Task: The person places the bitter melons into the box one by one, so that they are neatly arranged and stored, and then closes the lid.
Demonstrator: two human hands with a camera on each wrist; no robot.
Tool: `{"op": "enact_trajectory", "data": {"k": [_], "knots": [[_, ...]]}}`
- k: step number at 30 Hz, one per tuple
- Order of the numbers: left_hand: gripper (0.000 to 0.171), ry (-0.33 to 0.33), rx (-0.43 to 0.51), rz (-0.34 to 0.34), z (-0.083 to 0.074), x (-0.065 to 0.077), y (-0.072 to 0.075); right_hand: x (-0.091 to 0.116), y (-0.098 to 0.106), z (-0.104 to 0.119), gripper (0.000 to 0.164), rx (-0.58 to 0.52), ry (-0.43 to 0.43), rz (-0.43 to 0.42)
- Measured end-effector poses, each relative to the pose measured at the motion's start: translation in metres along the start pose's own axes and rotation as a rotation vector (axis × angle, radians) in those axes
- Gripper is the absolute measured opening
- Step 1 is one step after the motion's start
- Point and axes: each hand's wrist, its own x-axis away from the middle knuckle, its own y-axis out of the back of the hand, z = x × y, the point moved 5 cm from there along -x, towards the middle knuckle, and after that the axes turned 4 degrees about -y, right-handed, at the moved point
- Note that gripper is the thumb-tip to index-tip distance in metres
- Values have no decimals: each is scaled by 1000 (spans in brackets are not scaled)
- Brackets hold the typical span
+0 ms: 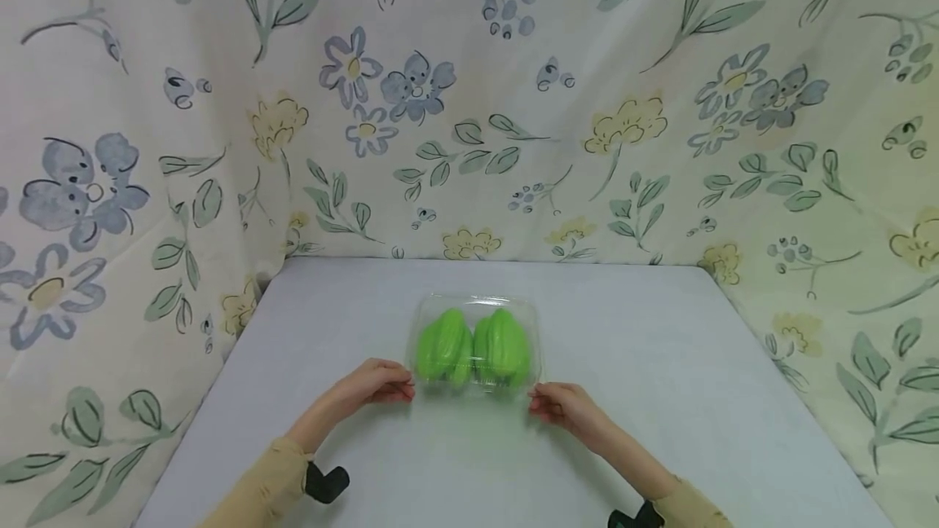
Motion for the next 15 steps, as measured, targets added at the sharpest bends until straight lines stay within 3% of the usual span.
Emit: {"op": "enact_trajectory", "data": {"k": [6, 15], "knots": [[31, -38, 27, -120, 0, -13, -2, -10, 6, 3, 34, -52, 19, -55], [30, -31, 95, -175, 0, -14, -3, -15, 9, 4, 30, -76, 13, -64]]}}
